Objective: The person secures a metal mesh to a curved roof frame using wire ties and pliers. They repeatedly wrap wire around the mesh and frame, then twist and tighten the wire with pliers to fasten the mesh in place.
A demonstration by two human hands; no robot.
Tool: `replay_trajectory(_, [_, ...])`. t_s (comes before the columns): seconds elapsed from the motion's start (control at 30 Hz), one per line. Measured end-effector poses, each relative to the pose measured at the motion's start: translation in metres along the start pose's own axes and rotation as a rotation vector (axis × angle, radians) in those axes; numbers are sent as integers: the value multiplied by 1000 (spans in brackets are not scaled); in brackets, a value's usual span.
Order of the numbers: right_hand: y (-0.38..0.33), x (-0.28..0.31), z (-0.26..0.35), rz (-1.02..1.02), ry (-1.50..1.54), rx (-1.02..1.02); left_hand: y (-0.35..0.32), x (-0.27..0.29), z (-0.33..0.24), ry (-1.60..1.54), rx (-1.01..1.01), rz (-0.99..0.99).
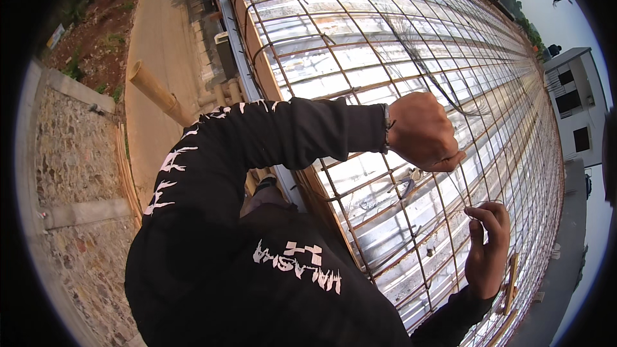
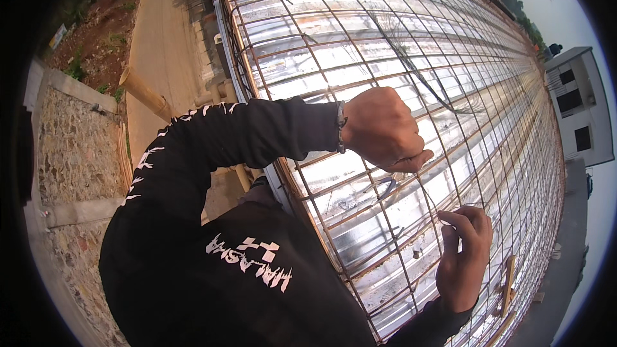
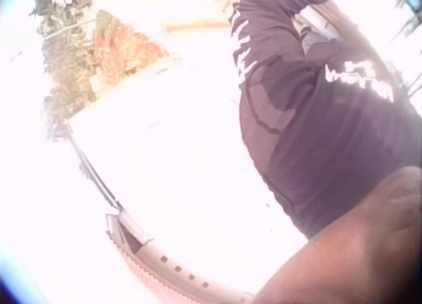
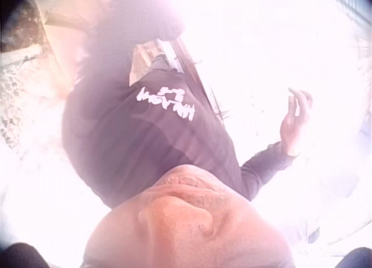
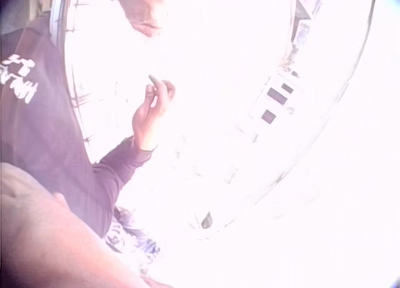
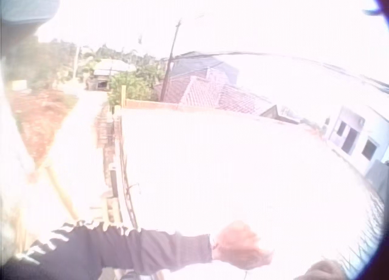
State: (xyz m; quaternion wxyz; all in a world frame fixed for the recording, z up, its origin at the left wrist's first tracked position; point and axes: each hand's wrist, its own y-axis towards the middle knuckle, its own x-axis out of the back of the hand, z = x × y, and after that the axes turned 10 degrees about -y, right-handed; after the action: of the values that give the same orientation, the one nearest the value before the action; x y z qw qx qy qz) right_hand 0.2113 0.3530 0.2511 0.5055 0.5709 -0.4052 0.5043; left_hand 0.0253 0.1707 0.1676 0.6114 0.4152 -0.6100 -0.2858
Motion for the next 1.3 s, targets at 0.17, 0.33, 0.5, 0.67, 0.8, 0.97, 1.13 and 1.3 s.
replay_trajectory(0.17, [2, -35, 7, -92, 293, -23, 2, -62, -30, -240, 6, -80])
replay_trajectory(0.33, [1, -40, -14, -324, 555, -273, 3, -30, 0, -258, 83, -240])
replay_trajectory(0.5, [7, -29, -45, -196, 461, -313, 32, 1, -34, -269, -475, -581])
replay_trajectory(0.67, [4, -5, -10, -298, 361, 268, 32, 5, 7, -346, -303, -435])
replay_trajectory(0.8, [16, -9, 17, -62, 425, -184, 22, 15, -8, -399, -302, -495])
replay_trajectory(0.97, [-18, -5, -17, 110, 525, -188, -11, 58, 67, -306, 171, -769])
replay_trajectory(1.13, [-66, 5, -68, 28, 500, -300, -108, 73, 100, 56, 190, -491])
replay_trajectory(1.3, [-62, -16, -90, -235, -139, -277, -128, 87, 58, 10, 392, -501])
